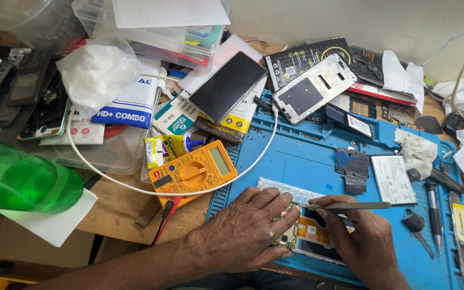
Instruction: The person works on a disassembled smartphone motherboard placed on a blue anti-static mat. They use a metal tool to manipulate small components and ribbon cables on the board. The person then places a battery into the phone chassis and fits a black metal shielding plate over the internal components.
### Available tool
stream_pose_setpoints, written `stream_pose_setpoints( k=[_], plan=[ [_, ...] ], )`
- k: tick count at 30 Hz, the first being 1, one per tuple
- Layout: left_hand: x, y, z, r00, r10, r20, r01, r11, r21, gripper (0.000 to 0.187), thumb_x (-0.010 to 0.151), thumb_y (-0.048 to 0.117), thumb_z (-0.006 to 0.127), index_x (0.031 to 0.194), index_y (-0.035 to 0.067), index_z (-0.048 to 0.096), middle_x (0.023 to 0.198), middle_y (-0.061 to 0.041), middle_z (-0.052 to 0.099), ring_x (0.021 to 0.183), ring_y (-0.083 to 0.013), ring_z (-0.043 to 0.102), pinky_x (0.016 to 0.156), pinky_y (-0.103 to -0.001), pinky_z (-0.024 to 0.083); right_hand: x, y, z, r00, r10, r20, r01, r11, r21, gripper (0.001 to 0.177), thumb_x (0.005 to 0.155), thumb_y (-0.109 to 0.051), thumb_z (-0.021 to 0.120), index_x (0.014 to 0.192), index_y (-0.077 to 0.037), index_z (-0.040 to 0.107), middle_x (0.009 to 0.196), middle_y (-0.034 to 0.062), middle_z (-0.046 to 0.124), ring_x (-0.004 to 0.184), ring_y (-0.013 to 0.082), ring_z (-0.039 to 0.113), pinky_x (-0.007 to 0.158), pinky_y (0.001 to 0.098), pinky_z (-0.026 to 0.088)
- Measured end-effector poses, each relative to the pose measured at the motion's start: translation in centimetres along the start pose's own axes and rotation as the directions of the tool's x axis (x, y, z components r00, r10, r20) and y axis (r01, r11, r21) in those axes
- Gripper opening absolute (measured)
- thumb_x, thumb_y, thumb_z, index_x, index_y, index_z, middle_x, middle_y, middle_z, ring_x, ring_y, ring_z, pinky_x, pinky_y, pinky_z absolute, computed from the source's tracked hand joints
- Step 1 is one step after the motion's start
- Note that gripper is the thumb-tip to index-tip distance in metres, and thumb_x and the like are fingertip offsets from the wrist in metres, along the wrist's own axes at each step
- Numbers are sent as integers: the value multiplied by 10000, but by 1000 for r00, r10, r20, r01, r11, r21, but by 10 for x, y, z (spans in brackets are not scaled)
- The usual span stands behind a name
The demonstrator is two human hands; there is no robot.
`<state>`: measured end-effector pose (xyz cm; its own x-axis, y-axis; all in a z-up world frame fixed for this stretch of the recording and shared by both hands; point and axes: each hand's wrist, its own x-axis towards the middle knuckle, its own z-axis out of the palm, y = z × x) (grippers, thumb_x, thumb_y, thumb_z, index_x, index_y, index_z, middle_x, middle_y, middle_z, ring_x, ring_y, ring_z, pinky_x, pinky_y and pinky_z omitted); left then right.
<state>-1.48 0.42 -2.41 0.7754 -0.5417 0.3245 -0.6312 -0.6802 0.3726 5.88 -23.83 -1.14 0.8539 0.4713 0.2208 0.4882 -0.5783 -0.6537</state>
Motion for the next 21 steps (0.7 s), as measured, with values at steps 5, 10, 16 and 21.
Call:
stream_pose_setpoints(
  k=[5, 10, 16, 21],
  plan=[
    [0, 0, -2, 1000, -8, 20, 9, 1000, -10, 706, 914, 473, 696, 1387, -32, 557, 1366, -224, 542, 1324, -335, 480, 1051, -478, 400, -2, 4, 4, 1000, -14, -7, 13, 997, -73, 249, 869, -69, 712, 1118, -68, 701, 943, 55, 815, 790, 162, 797, 636, 309, 654],
    [0, 0, -1, 1000, -2, 18, 3, 1000, -12, 702, 922, 479, 685, 1384, -35, 564, 1364, -224, 541, 1330, -333, 475, 1057, -477, 398, -2, 6, 4, 1000, 5, 0, -5, 999, -45, 256, 867, -70, 704, 1123, -62, 698, 945, 68, 811, 802, 165, 817, 637, 309, 671],
    [0, -2, 3, 1000, 15, 10, -15, 1000, 13, 685, 941, 487, 649, 1375, -36, 566, 1359, -242, 535, 1339, -346, 466, 1070, -490, 393, -1, 6, 5, 998, 63, 28, -62, 997, -45, 248, 861, -91, 705, 1108, -70, 707, 925, 67, 814, 776, 165, 823, 585, 305, 629],
    [1, -2, 2, 999, 2, 44, -1, 1000, -12, 696, 944, 483, 652, 1389, -42, 550, 1351, -241, 532, 1327, -343, 465, 1053, -494, 393, 1, 5, 3, 994, 70, 84, -63, 994, -91, 229, 867, -69, 686, 1095, -66, 699, 995, 62, 805, 785, 174, 830, 557, 307, 622]
  ],
)
